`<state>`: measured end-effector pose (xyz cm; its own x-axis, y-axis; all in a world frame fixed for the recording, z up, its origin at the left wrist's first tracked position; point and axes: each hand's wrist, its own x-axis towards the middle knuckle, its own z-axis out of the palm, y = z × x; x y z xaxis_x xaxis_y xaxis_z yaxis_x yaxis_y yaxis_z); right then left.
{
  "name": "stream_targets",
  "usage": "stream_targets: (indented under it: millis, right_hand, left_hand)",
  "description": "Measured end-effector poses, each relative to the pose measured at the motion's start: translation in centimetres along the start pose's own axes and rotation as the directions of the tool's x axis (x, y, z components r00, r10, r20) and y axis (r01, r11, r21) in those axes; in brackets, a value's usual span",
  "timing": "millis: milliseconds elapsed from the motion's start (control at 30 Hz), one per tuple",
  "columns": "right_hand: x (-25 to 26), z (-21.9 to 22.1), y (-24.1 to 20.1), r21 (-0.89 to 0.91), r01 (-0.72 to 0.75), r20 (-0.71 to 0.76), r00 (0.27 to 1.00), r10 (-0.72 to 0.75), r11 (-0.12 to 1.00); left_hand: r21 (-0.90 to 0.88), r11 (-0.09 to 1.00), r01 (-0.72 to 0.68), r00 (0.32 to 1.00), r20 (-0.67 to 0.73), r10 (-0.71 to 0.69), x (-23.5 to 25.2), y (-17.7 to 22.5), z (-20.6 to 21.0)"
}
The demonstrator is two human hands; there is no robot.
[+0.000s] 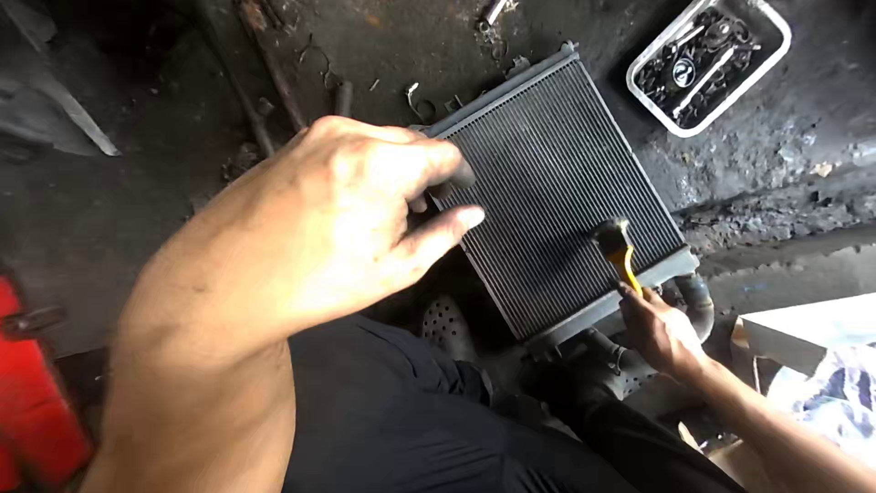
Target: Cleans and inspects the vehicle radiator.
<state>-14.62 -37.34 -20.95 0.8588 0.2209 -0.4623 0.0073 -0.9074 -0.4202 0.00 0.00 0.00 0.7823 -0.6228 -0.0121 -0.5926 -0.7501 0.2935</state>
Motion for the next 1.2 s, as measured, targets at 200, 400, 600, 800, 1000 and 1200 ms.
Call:
stream_targets:
  millis: [200,400,600,800,1000,1200]
  right_hand:
    - [1.2,-3.9,8.2,-0.029,-0.261,0.060,0.963,0.263,0.965]
    - [-0.2,-1.8,5.0,0.091,-0.446,-0.001,0.894,0.448,0.890]
    - [-3.8,2.1,-1.9,0.086,-0.044,0.417,0.909,0.004,0.995]
    - [-1.5,-2.7,10.3,0.137,-0.512,-0.119,0.841,0.527,0.848]
    - [-3.6,3.6,-1.7,0.134,-0.065,0.369,0.929,0.011,0.989]
    - [-0.9,-0.7,7.8,0.088,-0.326,-0.024,0.944,0.329,0.941]
  left_hand:
    - [-0.039,0.999,0.012,0.999,0.047,-0.010,-0.1,-1.1,1.0]
    - [-0.055,0.998,0.018,0.993,0.115,-0.012,0.8,-1.8,2.5]
    - [-0.107,0.994,-0.007,0.990,0.143,0.023,2.0,-2.9,3.4]
    - [-0.127,0.992,-0.001,0.988,0.156,0.021,1.6,-3.0,3.7]
    - [-0.080,0.995,0.052,0.989,0.146,-0.040,1.3,-2.7,3.5]
    - [-0.097,0.992,0.084,0.986,0.149,-0.069,-0.1,-2.6,2.9]
